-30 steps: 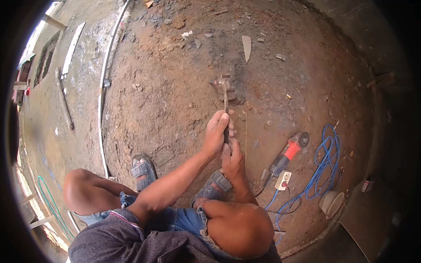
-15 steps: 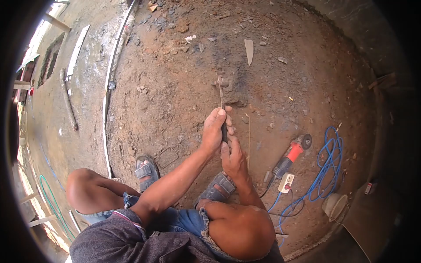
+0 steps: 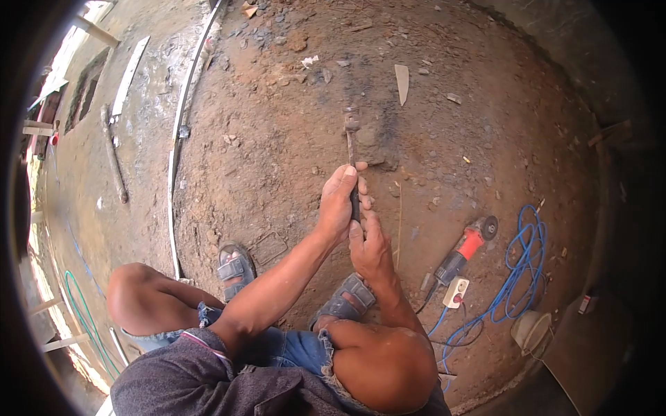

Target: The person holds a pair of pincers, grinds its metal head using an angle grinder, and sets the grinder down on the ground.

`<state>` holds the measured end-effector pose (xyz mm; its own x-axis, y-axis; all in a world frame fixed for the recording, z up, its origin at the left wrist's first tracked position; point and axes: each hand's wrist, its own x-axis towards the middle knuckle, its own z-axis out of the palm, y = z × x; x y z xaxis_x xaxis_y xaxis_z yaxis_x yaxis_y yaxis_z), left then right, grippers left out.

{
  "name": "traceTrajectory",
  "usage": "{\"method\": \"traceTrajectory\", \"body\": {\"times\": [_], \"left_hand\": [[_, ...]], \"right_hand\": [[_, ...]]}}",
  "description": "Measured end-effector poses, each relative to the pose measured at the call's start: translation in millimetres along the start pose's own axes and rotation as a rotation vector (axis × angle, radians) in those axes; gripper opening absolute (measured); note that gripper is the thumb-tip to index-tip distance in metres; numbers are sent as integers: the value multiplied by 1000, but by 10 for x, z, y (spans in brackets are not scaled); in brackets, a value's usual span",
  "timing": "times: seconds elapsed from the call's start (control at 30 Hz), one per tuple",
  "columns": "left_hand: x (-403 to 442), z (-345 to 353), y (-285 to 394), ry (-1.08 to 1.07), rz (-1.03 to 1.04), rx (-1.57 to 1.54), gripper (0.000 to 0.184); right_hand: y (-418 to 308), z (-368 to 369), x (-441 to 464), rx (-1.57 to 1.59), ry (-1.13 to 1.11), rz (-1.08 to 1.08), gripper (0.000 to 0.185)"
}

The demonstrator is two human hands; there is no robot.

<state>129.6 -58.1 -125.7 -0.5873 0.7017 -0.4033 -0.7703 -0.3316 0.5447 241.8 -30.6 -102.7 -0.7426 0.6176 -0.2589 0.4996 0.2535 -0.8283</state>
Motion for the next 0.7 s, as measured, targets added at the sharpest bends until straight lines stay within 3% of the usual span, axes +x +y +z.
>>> {"method": "traceTrajectory", "body": {"times": [0.2,0.5,0.7], "left_hand": [[-23,0,-41,4,-15,14,31],[-48,-39,-175,-3,-42,78,28],[-50,-75,-265,-20,-68,127,30]], "right_hand": [[80,20,-8,-15,51,-103,39],[269,-6,-75,-27,15,-91,46],[410,39,-96,-56,108,-171,39]]}}
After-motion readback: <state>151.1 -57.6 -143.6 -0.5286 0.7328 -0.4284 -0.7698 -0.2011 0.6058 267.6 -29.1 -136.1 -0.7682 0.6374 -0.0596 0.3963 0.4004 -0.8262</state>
